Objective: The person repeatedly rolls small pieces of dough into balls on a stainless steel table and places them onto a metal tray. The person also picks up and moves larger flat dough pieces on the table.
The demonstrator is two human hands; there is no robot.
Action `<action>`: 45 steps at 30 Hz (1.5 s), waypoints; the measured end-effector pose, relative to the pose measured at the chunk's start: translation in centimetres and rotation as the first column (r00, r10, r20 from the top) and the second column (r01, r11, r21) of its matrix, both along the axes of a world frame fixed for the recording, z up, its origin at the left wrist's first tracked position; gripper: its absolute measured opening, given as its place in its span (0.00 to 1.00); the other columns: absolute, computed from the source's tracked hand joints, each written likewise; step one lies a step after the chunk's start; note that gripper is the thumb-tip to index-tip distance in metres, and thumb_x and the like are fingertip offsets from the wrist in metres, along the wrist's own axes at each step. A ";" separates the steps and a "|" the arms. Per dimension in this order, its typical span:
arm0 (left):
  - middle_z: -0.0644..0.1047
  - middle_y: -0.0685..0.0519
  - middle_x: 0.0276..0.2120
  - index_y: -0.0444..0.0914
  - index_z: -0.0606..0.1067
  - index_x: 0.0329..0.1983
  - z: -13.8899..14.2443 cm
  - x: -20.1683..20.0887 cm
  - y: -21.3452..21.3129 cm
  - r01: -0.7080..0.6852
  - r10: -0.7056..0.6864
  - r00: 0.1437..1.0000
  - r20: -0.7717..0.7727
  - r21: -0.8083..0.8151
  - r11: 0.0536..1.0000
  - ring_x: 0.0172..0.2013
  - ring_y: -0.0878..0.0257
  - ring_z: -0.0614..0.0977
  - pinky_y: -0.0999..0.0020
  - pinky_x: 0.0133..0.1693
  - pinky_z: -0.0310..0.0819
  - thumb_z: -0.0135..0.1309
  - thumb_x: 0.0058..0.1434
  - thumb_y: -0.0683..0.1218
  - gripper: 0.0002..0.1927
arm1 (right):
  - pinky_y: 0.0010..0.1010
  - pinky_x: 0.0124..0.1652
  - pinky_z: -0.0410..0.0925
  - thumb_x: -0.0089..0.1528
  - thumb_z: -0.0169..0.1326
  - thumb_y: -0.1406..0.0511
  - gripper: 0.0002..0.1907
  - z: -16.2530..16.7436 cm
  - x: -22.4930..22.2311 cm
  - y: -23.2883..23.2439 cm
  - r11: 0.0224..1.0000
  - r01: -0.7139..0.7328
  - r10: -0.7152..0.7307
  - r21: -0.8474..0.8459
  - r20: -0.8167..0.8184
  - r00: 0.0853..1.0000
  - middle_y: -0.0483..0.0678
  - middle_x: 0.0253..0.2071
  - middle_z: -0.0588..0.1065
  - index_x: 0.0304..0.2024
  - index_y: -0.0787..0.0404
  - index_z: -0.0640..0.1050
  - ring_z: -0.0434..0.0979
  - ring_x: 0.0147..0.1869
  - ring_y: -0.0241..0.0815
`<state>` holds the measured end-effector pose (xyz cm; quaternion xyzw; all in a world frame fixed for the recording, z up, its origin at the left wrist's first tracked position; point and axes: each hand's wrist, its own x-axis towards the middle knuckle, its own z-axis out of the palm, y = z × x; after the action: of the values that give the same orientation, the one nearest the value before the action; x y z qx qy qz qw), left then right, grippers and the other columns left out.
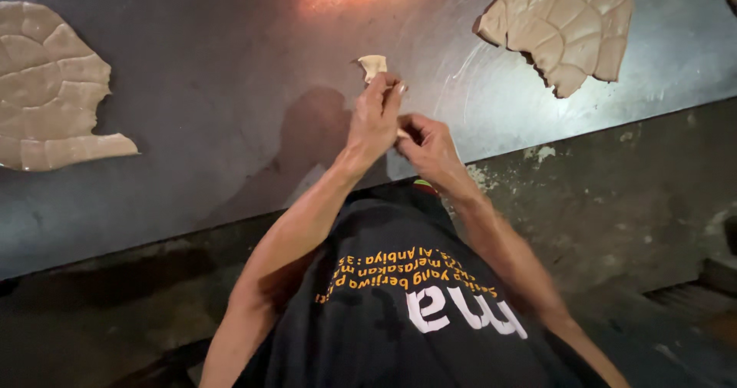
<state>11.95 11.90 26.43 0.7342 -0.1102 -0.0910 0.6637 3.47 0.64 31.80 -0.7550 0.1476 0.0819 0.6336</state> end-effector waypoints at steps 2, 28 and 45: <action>0.76 0.45 0.28 0.34 0.75 0.48 -1.1 0.1 1.1 0.053 -0.049 0.998 -0.044 0.089 0.995 0.29 0.51 0.77 0.61 0.32 0.72 0.53 0.70 0.44 0.08 | 0.27 0.33 0.65 0.63 0.57 0.71 0.09 -0.6 -1.0 -0.4 0.921 -0.062 0.141 0.385 -0.180 0.973 0.47 0.31 0.77 0.44 0.69 0.80 0.73 0.33 0.35; 0.80 0.53 0.36 0.44 0.78 0.50 -3.1 3.7 14.9 -0.216 -0.336 0.729 0.597 0.665 0.715 0.41 0.54 0.80 0.54 0.43 0.70 0.60 0.51 0.47 0.20 | 0.48 0.46 0.68 0.63 0.55 0.65 0.07 -7.3 6.8 -7.4 0.622 0.157 0.385 -0.767 0.475 0.791 0.54 0.40 0.80 0.40 0.60 0.81 0.76 0.44 0.59; 0.80 0.50 0.40 0.42 0.77 0.52 -3.5 1.9 9.5 -0.185 -0.131 0.789 0.600 0.436 0.881 0.42 0.50 0.81 0.55 0.45 0.72 0.58 0.65 0.46 0.12 | 0.45 0.51 0.68 0.68 0.56 0.67 0.05 -8.0 7.7 -6.4 0.669 0.259 0.364 -0.697 0.611 0.703 0.51 0.43 0.79 0.46 0.59 0.80 0.79 0.46 0.52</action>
<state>13.85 21.36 22.90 0.8637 -0.2833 0.1379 0.3933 11.15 -5.80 23.85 -0.9189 -0.1118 -0.2620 0.2730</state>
